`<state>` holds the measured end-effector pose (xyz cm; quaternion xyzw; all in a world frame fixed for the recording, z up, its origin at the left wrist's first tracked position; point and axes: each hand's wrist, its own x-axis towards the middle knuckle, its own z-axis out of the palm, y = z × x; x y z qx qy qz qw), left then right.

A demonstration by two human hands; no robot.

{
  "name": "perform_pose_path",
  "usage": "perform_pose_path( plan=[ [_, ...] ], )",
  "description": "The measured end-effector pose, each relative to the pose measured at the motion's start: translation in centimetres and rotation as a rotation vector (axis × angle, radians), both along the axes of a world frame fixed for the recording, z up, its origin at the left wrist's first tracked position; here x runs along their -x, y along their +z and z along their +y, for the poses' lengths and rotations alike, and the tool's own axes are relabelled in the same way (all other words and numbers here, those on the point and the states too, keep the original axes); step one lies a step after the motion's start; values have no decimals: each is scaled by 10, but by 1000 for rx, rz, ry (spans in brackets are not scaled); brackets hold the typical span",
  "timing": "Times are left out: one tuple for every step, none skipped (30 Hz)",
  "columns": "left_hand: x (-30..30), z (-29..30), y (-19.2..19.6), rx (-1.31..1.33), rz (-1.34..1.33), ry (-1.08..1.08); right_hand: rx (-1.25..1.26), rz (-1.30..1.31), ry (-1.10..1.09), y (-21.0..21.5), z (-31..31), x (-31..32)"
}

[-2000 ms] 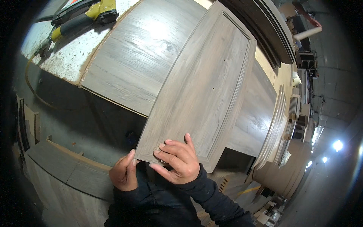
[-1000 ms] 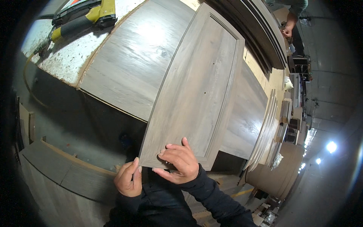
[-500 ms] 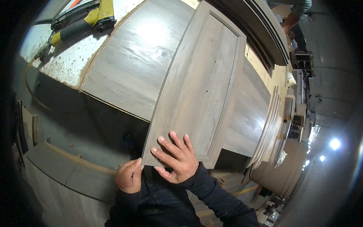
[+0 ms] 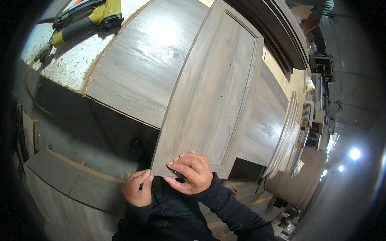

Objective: Assembling wooden furniture panels using wood strips, glue, and a pneumatic nail gun.

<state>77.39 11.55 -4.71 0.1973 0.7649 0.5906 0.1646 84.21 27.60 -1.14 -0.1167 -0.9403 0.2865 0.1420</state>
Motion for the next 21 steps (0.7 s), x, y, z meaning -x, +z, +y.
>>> perform_pose_path(
  plan=[
    [-1,0,0,0,-2,-2,0,-2,-2,0,1,0],
    [-1,1,-1,9,54,-7,13,8,6,0,1,0],
    [-2,1,-1,17,110,-11,27,18,14,0,2,-1],
    [-2,2,-1,16,109,-14,26,17,10,1,2,0],
    [-3,3,-1,32,158,-17,37,20,7,1,3,0],
    [-3,3,-1,48,207,-19,49,23,4,1,3,0],
    [-3,3,0,48,208,-22,49,24,1,1,3,0],
    [-3,3,0,67,236,-29,56,23,7,0,3,0],
    [-2,3,1,87,264,-36,63,21,13,-1,3,0],
    [-2,4,4,82,267,-39,58,24,10,0,4,-1],
    [-1,4,6,109,288,-52,58,25,23,-1,5,-2],
    [0,4,7,135,308,-64,57,27,36,0,5,-2],
    [0,3,6,135,310,-66,57,29,34,0,3,-2],
    [0,2,4,138,325,-77,60,5,1,1,1,-1],
    [1,1,3,140,340,-87,63,-20,-32,2,0,0],
    [2,1,3,139,341,-87,62,-18,-32,3,-1,1],
    [3,0,3,134,351,-97,-13,-77,1,3,-1,3],
    [4,0,2,129,361,-106,-88,-136,34,4,-1,4],
    [6,0,3,126,362,-106,-90,-135,34,3,0,3],
    [9,0,5,152,331,-149,-101,-154,34,2,0,1],
    [12,1,7,177,299,-193,-113,-172,34,1,1,-1]
  ],
)
